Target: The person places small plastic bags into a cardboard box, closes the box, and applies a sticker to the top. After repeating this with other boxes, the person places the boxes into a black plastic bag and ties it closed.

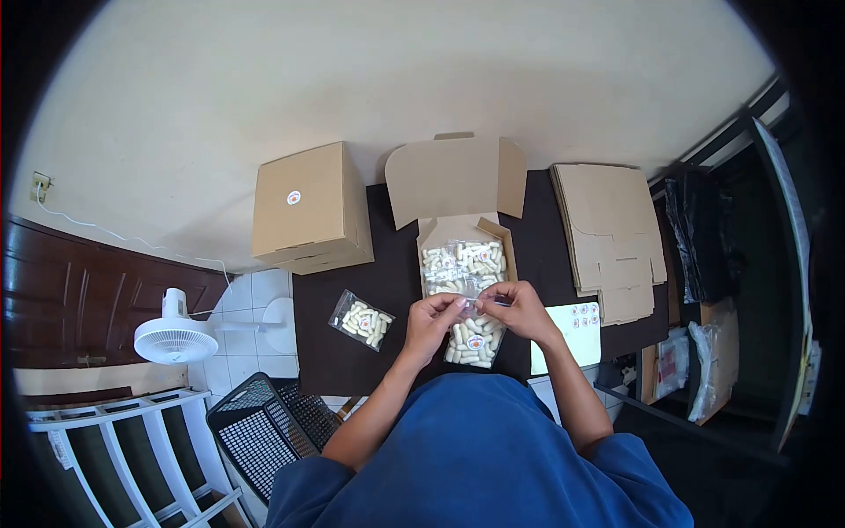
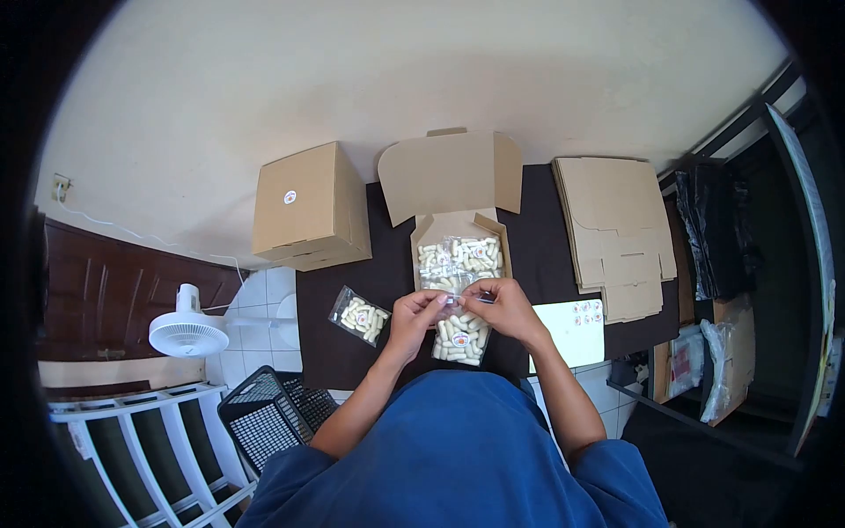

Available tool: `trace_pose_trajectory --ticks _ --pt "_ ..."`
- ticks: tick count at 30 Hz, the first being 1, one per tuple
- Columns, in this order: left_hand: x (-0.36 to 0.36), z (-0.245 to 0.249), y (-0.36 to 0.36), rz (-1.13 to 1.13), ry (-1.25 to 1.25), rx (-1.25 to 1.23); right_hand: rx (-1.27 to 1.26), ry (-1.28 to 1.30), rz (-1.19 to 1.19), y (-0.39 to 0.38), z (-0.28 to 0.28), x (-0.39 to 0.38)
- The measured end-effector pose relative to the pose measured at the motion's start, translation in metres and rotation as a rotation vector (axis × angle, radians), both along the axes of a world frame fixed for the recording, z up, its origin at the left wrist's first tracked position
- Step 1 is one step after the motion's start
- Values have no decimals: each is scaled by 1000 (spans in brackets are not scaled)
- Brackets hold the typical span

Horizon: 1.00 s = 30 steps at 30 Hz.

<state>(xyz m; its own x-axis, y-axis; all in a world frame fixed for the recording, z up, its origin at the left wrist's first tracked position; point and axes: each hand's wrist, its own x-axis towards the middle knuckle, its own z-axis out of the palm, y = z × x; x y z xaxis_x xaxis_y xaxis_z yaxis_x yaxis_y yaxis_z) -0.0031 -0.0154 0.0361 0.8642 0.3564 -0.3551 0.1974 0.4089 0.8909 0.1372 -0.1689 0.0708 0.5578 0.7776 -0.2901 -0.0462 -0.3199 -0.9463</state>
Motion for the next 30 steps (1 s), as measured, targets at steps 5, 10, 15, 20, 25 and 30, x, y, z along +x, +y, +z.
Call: trace_pose_trajectory --ticks 5,10,15,20,25,30 --pt "-2 -3 -2 25 -75 255 -42 -242 84 5 12 -5" --pt "-17 -8 -3 160 -167 315 -137 -165 114 -8 28 -10" --pt "-3 -6 2 263 -90 174 -99 -146 -37 -21 -5 4" --pt "55 -6 17 268 16 161 177 107 -195 -3 -34 25" --pt "59 -33 33 130 3 1011 -52 -112 -312 -2 -76 49" --pt "24 -40 21 -578 217 1551 -424 -456 -181 9 -108 40"
